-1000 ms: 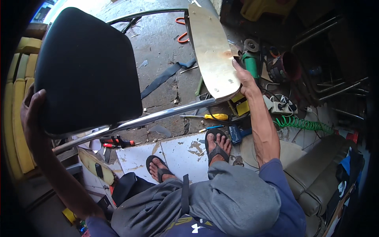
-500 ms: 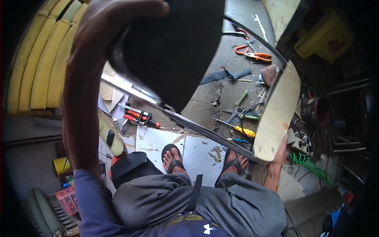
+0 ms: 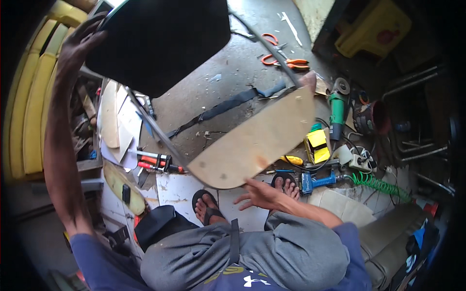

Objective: The person uses an angle grinder to trim the edges of a wooden chair back, then applies adhesive from a tube to the back of the wood and the chair frame before pressing the wooden piece into place and securing it by hammering nails.

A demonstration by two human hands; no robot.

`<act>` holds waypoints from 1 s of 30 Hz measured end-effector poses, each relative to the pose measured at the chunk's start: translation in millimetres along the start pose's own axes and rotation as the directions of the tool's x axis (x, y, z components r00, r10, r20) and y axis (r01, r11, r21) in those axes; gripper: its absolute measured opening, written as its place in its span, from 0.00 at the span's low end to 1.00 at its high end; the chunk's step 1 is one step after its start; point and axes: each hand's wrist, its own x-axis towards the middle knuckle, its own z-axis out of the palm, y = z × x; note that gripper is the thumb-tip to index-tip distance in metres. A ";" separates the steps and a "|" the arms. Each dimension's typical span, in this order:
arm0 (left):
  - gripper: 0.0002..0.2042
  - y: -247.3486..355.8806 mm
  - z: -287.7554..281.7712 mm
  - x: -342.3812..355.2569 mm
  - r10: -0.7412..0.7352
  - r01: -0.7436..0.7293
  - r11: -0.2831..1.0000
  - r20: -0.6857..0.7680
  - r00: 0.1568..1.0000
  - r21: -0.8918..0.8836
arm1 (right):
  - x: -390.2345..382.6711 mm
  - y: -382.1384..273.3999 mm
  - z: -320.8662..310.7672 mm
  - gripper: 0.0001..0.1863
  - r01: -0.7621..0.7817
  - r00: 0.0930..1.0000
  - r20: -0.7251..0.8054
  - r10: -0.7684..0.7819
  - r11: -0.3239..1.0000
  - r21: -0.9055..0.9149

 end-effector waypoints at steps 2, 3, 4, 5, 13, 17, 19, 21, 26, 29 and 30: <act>0.25 -23.5 -15.5 -10.5 -0.065 0.065 0.996 -0.001 0.998 -0.059 | 41.1 7.6 18.1 0.41 -0.059 0.998 0.008 0.059 0.997 -0.047; 0.24 -36.0 -14.5 -9.4 -0.069 0.068 0.992 -0.004 0.998 -0.105 | 58.7 8.8 17.1 0.41 -0.090 0.994 0.063 0.094 0.993 -0.071; 0.23 -41.2 -13.3 -13.5 -0.083 0.081 0.986 -0.008 0.997 -0.144 | 71.7 9.7 20.7 0.41 -0.129 0.983 0.121 0.141 0.987 -0.099; 0.23 -45.4 -10.6 -19.0 -0.095 0.091 0.986 -0.026 0.995 -0.142 | 73.0 11.0 20.5 0.42 -0.137 0.974 0.162 0.161 0.979 -0.149; 0.22 -99.0 -6.3 -88.2 -0.015 0.007 0.998 -0.141 0.990 -0.063 | 41.0 -59.0 29.6 0.15 0.090 0.506 -0.057 -0.860 0.119 -0.989; 0.21 -101.5 -5.4 -85.0 -0.120 0.121 0.993 -0.155 0.981 -0.007 | 42.7 -115.9 -7.7 0.18 -0.064 0.221 -0.035 -0.975 0.022 -0.998; 0.21 -100.3 5.4 -86.7 -0.099 0.101 0.995 -0.177 0.979 0.004 | 49.2 -123.7 -12.0 0.19 -0.072 0.274 -0.019 -0.962 -0.001 -0.997; 0.21 -104.7 7.4 -86.8 -0.071 0.063 0.997 -0.184 0.980 -0.051 | 54.2 -126.0 -11.6 0.20 -0.089 0.333 0.041 -0.942 -0.075 -0.993; 0.20 -94.0 4.4 -89.8 -0.067 0.054 0.996 -0.195 0.979 -0.071 | 71.9 -133.9 -11.1 0.21 -0.013 0.256 0.196 -0.947 -0.206 -0.979; 0.20 -89.8 11.9 -92.3 -0.017 0.000 0.997 -0.222 0.975 -0.075 | 76.5 -138.5 -8.7 0.21 0.030 0.245 0.203 -0.948 -0.202 -0.979; 0.20 -88.8 13.0 -93.4 -0.002 -0.014 0.998 -0.230 0.973 -0.066 | 77.5 -139.3 -7.1 0.21 0.027 0.245 0.204 -0.948 -0.204 -0.979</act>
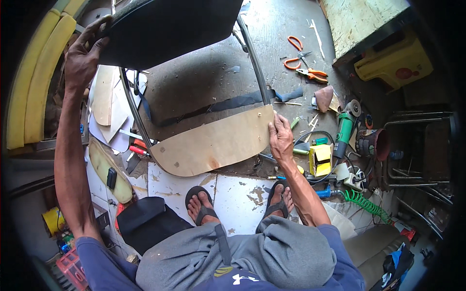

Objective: The person uses an angle grinder to trim the edges of a wooden chair back, then applies adhesive from a tube to the back of the wood and the chair frame before pressing the wooden piece into place and securing it by hammering nails.

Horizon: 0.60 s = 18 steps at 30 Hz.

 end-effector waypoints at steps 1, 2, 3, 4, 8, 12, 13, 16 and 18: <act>0.20 -2.2 0.1 -0.5 -0.024 0.025 0.999 0.004 1.000 -0.027 | 0.3 -0.1 0.4 0.22 0.017 1.000 0.002 -0.017 1.000 -0.006; 0.20 -6.5 -0.4 -1.5 -0.049 0.049 0.997 0.009 0.999 -0.053 | -0.1 -1.2 0.0 0.23 -0.010 0.999 0.036 0.011 1.000 -0.020; 0.20 -8.6 0.1 -2.6 -0.071 0.072 0.994 0.012 0.997 -0.079 | 0.1 -2.9 -1.1 0.24 -0.034 0.997 0.070 0.037 0.999 -0.036; 0.21 -10.0 2.0 -5.1 -0.036 0.036 0.998 0.001 0.999 -0.044 | 0.6 -4.2 -2.3 0.24 -0.058 0.993 0.103 0.063 0.997 -0.052; 0.23 -16.1 7.7 -17.7 0.006 -0.007 1.000 -0.055 0.998 -0.019 | -2.8 0.2 11.7 0.28 -0.022 0.992 0.121 0.030 0.998 -0.066; 0.22 -14.7 21.3 -21.5 0.001 0.003 0.999 -0.121 0.993 0.032 | -3.4 23.0 24.4 0.31 -0.219 0.966 0.206 0.158 0.921 0.322; 0.21 -12.9 23.3 -24.8 -0.022 0.025 0.999 -0.128 0.991 0.021 | -2.1 25.1 25.4 0.32 -0.244 0.953 0.266 0.144 0.883 0.400; 0.22 -7.4 43.4 -50.1 0.007 0.036 0.977 -0.198 0.980 0.212 | 2.6 26.8 36.9 0.33 -0.250 0.958 0.246 0.150 0.857 0.450; 0.22 -7.9 64.8 -76.4 0.083 0.041 0.896 -0.258 0.963 0.442 | 1.5 25.3 38.6 0.33 -0.252 0.957 0.246 0.157 0.869 0.427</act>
